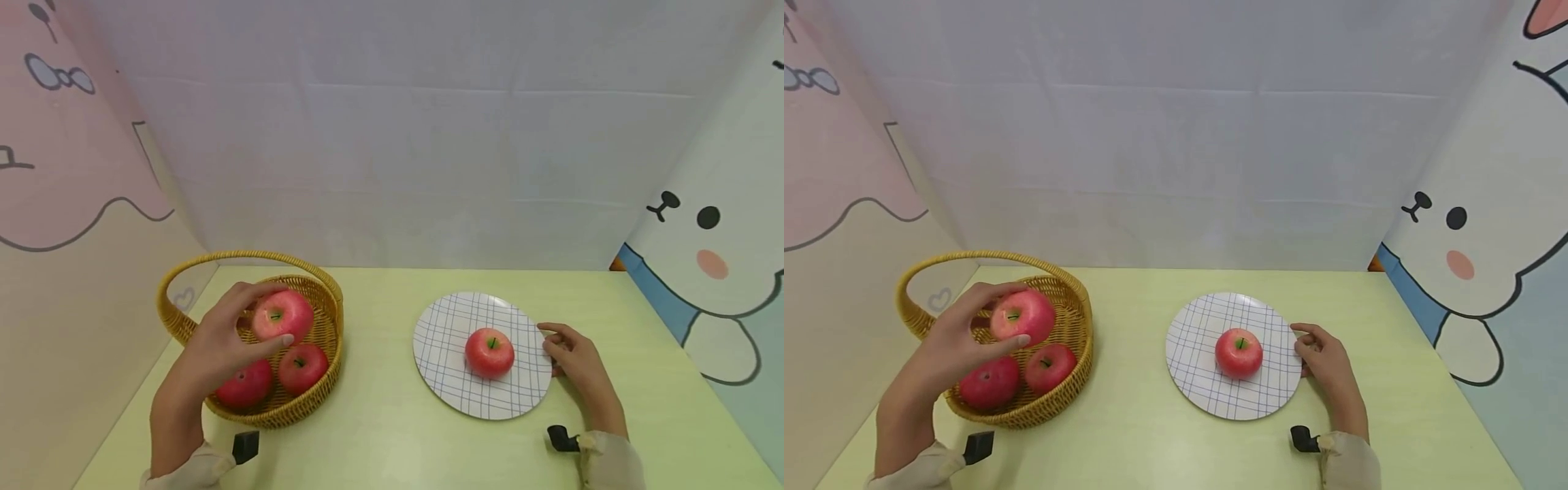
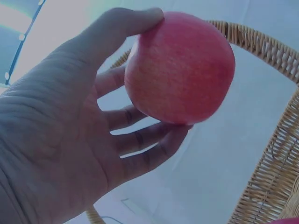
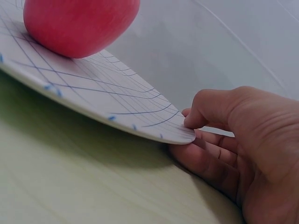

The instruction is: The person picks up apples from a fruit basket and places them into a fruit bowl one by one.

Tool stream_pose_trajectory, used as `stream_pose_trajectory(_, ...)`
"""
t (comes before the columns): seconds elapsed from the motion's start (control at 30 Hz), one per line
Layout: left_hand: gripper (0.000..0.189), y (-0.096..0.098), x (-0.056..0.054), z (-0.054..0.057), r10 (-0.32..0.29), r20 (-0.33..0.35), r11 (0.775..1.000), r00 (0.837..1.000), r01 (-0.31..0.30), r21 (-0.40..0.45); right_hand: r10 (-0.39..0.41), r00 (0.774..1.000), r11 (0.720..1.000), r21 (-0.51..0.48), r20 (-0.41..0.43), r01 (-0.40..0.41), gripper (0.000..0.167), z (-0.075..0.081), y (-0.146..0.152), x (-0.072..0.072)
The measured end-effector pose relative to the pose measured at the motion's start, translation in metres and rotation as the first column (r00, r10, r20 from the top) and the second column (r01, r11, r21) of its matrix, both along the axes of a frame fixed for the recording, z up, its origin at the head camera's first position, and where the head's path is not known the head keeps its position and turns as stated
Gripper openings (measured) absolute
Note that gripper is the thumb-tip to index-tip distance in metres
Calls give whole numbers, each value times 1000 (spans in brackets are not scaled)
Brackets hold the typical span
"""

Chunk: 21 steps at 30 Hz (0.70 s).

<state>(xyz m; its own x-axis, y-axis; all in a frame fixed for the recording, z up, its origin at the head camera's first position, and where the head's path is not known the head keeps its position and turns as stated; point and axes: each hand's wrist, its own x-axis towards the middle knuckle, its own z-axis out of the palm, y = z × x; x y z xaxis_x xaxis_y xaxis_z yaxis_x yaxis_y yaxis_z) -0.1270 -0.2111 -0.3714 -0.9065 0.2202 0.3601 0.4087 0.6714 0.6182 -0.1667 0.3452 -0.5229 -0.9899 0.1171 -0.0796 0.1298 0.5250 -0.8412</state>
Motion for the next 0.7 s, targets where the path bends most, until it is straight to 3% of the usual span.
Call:
stream_pose_trajectory(0.2, 77, 13, 4, 9, -71, -82, 995, 994, 77, 70, -3, 1000, 1000, -7, -2, 3, 45, 3, 1, 1)
stream_pose_trajectory(0.37, 81, 24, 3, 13, -177, -145, 976, 973, 193, 99, -11, 1000, 1000, -7, 9, 11, 45, 3, 3, 2)
stream_pose_trajectory(0.7, 79, 51, 11, 21, -271, -115, 954, 956, 283, 104, -9, 1000, 999, -40, 3, 9, 45, 1, -1, 1)
